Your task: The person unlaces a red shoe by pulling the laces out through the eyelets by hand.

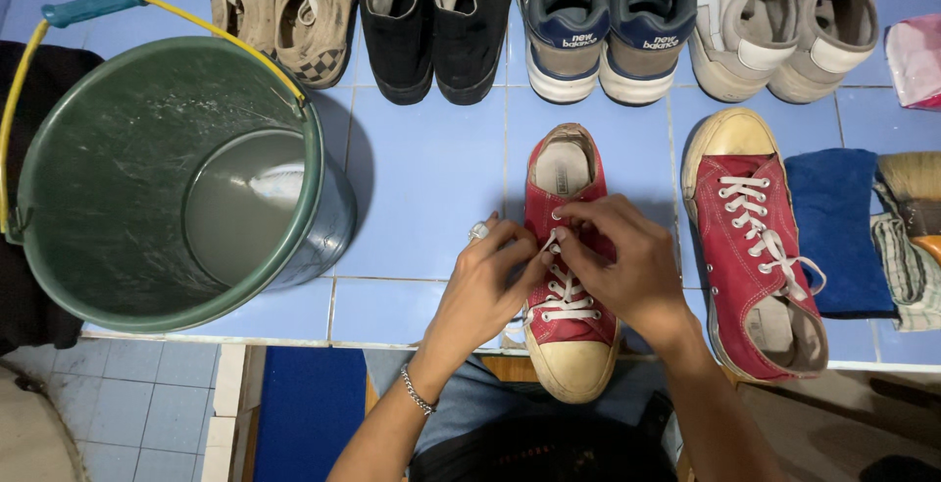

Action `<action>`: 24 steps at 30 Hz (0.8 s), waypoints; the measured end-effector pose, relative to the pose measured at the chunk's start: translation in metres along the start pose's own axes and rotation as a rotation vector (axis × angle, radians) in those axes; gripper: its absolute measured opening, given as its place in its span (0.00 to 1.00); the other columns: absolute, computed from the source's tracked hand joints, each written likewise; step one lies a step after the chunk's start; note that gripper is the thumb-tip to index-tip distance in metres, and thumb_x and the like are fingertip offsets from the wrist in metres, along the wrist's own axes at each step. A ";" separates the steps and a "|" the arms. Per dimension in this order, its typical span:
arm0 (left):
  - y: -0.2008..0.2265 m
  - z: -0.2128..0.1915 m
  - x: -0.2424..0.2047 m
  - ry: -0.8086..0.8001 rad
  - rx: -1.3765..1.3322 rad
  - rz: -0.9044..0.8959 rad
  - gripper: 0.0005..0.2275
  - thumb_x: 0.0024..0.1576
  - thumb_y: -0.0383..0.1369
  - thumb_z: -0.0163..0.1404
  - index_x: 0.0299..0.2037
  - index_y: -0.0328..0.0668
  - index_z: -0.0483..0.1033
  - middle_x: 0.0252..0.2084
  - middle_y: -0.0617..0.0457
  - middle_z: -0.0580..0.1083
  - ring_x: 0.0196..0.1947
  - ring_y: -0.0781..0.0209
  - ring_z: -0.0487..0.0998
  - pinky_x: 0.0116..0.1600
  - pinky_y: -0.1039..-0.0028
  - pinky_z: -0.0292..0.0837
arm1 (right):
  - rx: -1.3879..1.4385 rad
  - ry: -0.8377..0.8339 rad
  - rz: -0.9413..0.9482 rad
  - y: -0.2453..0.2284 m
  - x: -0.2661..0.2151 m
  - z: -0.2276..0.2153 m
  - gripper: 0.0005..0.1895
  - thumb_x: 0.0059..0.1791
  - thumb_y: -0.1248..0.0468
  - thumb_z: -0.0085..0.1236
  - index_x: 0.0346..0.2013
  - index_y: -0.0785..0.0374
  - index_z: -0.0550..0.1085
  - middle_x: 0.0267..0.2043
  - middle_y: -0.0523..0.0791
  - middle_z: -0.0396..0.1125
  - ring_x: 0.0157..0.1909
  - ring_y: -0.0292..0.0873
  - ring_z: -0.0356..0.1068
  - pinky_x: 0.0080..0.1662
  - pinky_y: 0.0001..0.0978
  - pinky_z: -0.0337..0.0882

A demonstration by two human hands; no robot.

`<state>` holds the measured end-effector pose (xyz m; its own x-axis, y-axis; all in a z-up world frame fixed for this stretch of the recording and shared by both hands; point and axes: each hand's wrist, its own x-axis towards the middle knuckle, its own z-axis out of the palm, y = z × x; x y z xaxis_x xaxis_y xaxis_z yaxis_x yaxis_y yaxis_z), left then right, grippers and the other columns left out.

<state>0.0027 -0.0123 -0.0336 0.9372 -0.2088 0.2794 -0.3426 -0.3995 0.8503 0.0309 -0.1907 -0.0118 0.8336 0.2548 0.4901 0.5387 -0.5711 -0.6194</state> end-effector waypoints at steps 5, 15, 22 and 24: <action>0.012 -0.004 0.001 0.031 -0.015 -0.008 0.13 0.61 0.37 0.48 0.23 0.45 0.72 0.32 0.51 0.74 0.37 0.45 0.77 0.43 0.64 0.73 | -0.058 -0.007 -0.115 0.004 0.000 0.000 0.06 0.44 0.71 0.61 0.34 0.59 0.79 0.29 0.42 0.69 0.33 0.44 0.72 0.37 0.31 0.73; -0.002 -0.014 -0.014 0.191 -0.034 -0.040 0.05 0.49 0.29 0.54 0.21 0.43 0.77 0.30 0.48 0.80 0.32 0.45 0.80 0.43 0.63 0.74 | 0.181 -0.046 0.198 0.008 -0.008 -0.003 0.15 0.46 0.72 0.57 0.48 0.66 0.74 0.33 0.48 0.71 0.35 0.49 0.74 0.40 0.39 0.74; 0.001 -0.021 -0.009 0.357 0.145 -0.151 0.24 0.50 0.27 0.59 0.55 0.32 0.65 0.54 0.34 0.69 0.57 0.30 0.69 0.59 0.46 0.63 | 0.130 -0.092 0.215 0.019 -0.020 -0.016 0.07 0.46 0.66 0.63 0.37 0.64 0.78 0.31 0.48 0.71 0.33 0.49 0.75 0.37 0.38 0.76; 0.005 -0.013 -0.002 0.365 0.157 0.033 0.18 0.56 0.32 0.56 0.54 0.31 0.68 0.54 0.36 0.67 0.59 0.32 0.67 0.62 0.49 0.61 | 0.126 -0.123 0.184 0.009 -0.016 -0.021 0.12 0.43 0.64 0.67 0.37 0.67 0.76 0.32 0.51 0.69 0.35 0.53 0.75 0.38 0.41 0.76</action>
<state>0.0000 -0.0024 -0.0243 0.8776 0.0956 0.4699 -0.3526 -0.5354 0.7675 0.0195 -0.2162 -0.0123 0.9234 0.2531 0.2887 0.3813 -0.5171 -0.7663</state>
